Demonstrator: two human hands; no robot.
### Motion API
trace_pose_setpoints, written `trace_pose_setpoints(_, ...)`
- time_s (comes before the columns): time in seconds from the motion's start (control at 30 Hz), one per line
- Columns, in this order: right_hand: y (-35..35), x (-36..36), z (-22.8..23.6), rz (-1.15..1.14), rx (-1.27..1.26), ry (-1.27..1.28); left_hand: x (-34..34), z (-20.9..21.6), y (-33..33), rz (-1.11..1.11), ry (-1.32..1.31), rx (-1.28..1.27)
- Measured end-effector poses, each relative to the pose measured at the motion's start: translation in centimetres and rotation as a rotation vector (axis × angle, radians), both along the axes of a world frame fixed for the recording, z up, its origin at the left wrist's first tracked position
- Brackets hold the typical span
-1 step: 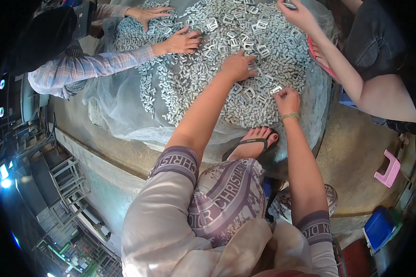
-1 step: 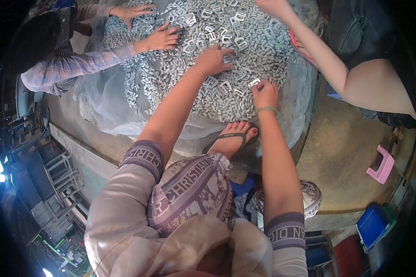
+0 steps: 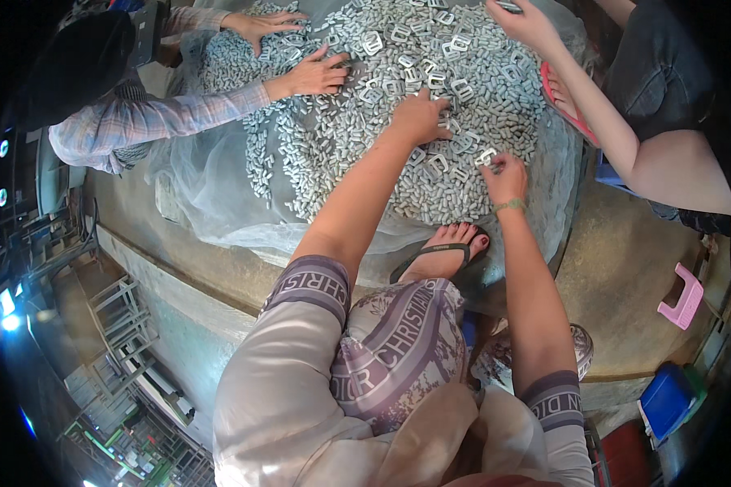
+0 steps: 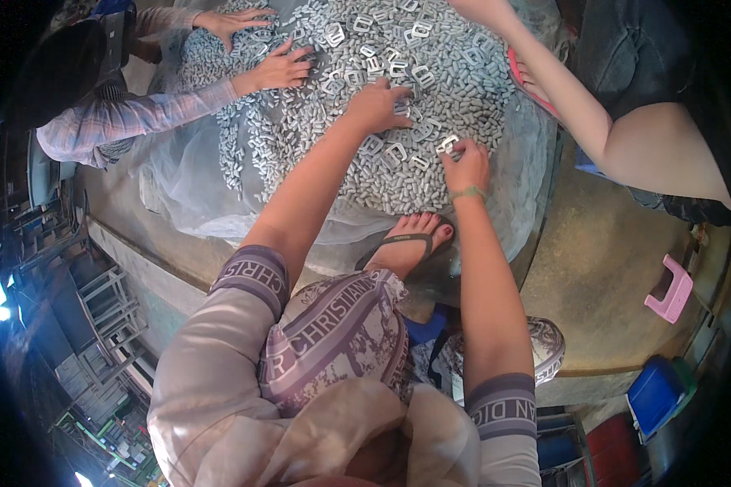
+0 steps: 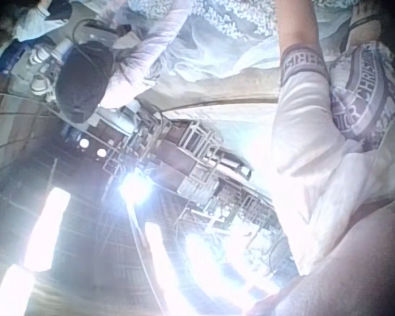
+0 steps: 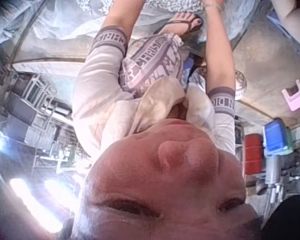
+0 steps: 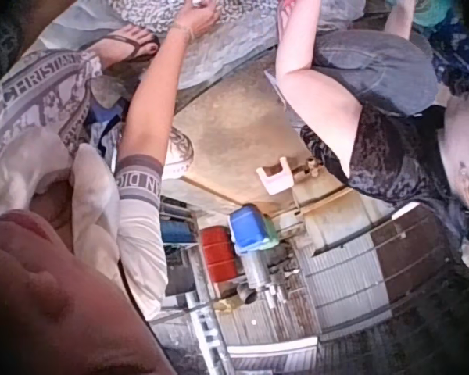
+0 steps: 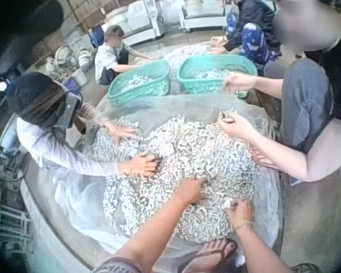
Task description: The person sits on the floor and sorts small white plastic parts from a large pile spread on a sheet. They pick up individual pieces, inspect them, and place them into green baskets alongside other workers.
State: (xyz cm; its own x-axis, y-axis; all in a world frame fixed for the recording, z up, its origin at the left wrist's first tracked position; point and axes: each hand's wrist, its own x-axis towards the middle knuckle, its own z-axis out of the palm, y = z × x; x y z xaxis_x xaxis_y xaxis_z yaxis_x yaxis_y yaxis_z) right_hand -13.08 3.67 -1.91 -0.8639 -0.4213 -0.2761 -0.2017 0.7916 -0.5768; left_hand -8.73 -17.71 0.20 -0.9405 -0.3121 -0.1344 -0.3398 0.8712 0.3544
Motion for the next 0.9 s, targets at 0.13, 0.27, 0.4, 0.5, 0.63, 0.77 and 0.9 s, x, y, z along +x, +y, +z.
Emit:
trace_pose_setpoints(0.13, 0.1, 0.6, 0.6, -0.005, -0.080, 0.006, -0.6, -0.9, -0.7, 0.016, -0.079, 0.054)
trace_pose_setpoints(0.27, 0.7, 0.1, 0.2, 0.025, -0.004, 0.026, -0.4, 0.0, -1.1, 0.142, 0.019, 0.390)
trace_pose_setpoints(0.4, 0.1, 0.0, 0.6, -0.015, 0.000, 0.083, -0.7, 0.0, 1.5, -0.165, 0.139, 0.405)
trace_pose_setpoints(0.5, 0.9, -1.0, -0.4, -0.189, -0.156, -0.177, -0.9, -1.2, 3.1, -0.205, 0.071, 0.330)
trace_pose_setpoints(0.63, 2.4, 0.2, 0.8, -0.644, -0.745, -0.809, -0.9, -0.7, 2.4, -0.149, 0.022, 0.490)
trace_pose_setpoints(0.77, 3.6, 1.6, 1.0, -0.788, -1.001, -1.055, 0.3, 1.2, 0.5, 0.127, 0.045, 1.125)
trace_pose_setpoints(0.9, 3.0, 2.8, 1.8, -0.650, -1.147, -1.182, 1.8, 2.9, -0.1, 0.243, 0.066, 1.680)
